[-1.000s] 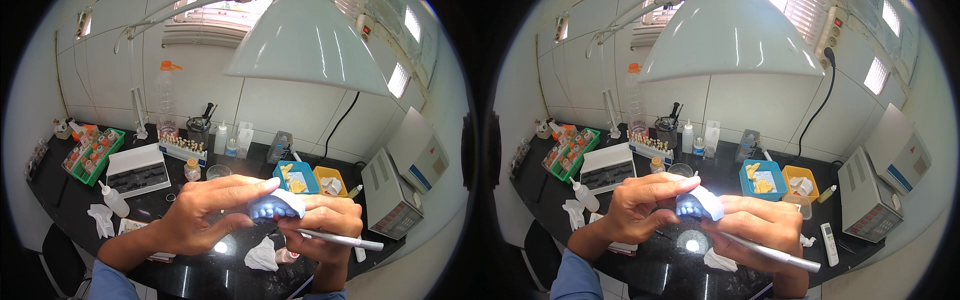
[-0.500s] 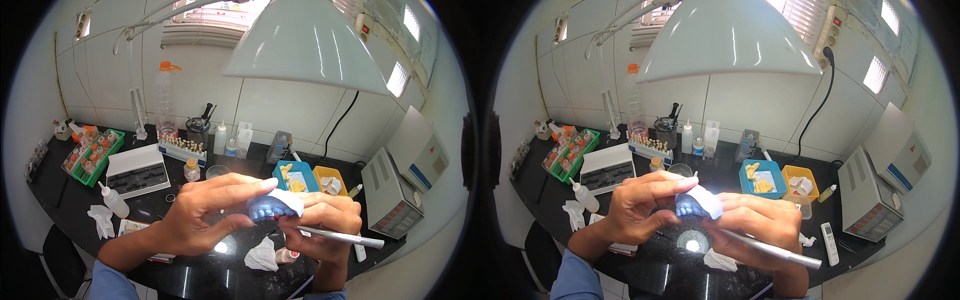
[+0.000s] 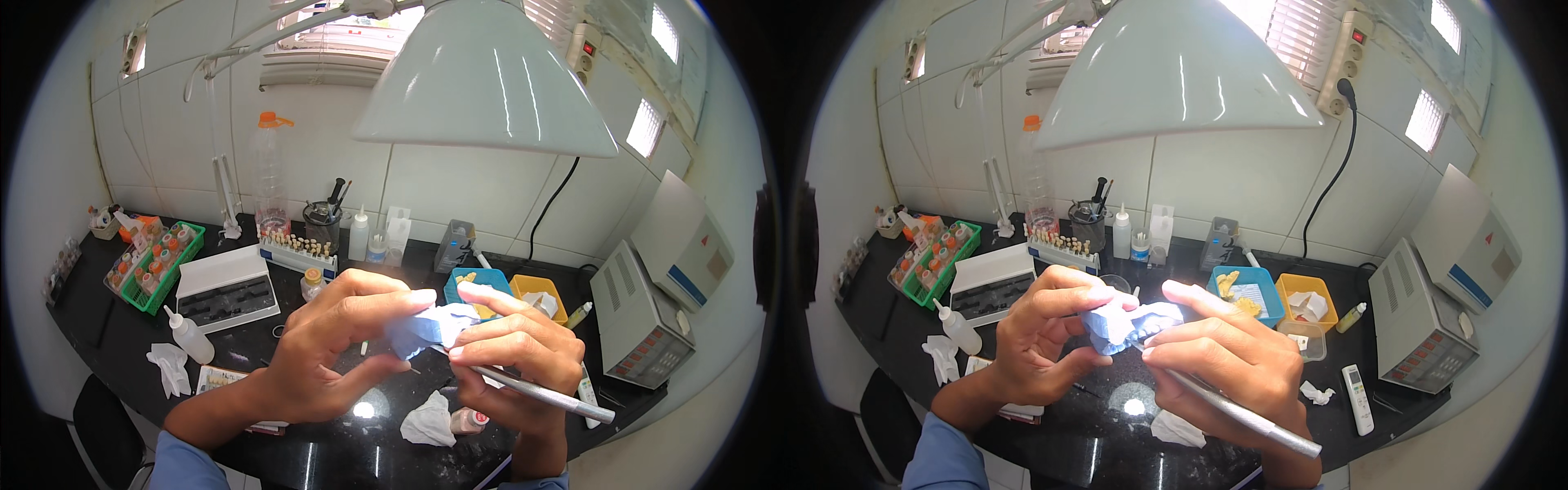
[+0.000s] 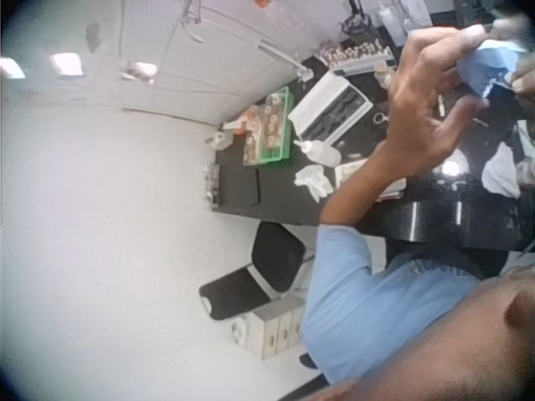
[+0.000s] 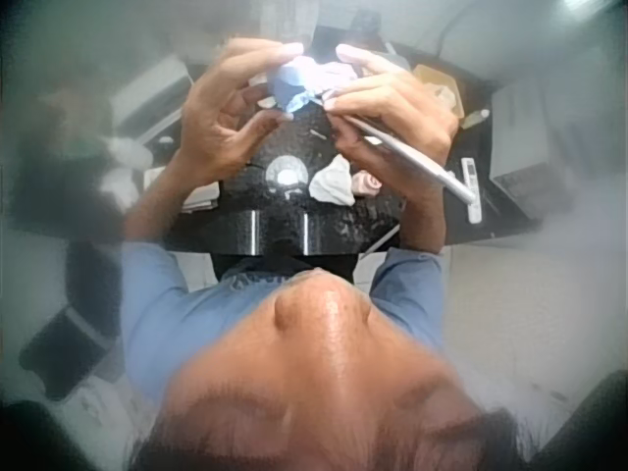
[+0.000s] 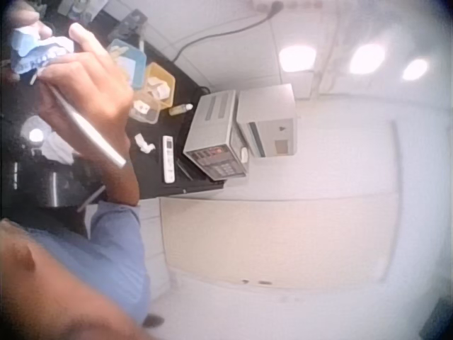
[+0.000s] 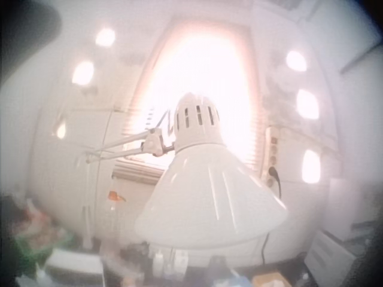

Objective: The person holds a blue dental mold and uses a metal tool to scrape and refine its surface. They rotate the mold to access different areas and periodically wipe the tool on a tissue. The person continues this repetitive scraping and cleaning process throughout the clip.

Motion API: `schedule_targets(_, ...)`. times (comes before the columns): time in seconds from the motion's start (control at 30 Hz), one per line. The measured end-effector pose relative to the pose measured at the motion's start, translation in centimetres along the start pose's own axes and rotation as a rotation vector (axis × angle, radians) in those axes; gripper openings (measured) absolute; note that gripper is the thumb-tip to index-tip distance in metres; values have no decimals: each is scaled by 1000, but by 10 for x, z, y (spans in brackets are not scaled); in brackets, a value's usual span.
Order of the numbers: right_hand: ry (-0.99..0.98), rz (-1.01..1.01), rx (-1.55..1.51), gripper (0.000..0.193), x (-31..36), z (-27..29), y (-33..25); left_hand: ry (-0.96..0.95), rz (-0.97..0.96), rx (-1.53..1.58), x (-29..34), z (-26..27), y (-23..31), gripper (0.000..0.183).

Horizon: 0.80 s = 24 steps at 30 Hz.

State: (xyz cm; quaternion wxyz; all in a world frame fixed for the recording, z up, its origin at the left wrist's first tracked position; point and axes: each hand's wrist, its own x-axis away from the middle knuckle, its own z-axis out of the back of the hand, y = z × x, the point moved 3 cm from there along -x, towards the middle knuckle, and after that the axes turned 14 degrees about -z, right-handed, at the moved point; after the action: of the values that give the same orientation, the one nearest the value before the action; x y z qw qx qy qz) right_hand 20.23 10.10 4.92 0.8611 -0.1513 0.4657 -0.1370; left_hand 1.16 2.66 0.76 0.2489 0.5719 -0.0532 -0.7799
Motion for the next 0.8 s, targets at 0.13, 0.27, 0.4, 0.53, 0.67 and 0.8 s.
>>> schedule_targets(0.13,25,-10,-45,24,1,-2,0,-10,-47,-29,1,0,0,57)
schedule_targets(0.27,18,-4,-81,23,0,-1,1,0,-63,-43,1,-2,1,56)
schedule_targets(0.4,-3,-16,-104,23,0,-2,3,4,-90,-67,2,-1,0,56)
schedule_targets(0.53,12,-26,-128,23,-1,-3,4,18,-112,-95,2,-3,-1,57)
schedule_targets(0.67,-17,0,-93,26,0,-1,6,39,-99,-117,5,-5,0,59)
schedule_targets(0.8,13,-15,-99,26,2,-1,6,64,-145,-116,5,-6,-2,59)
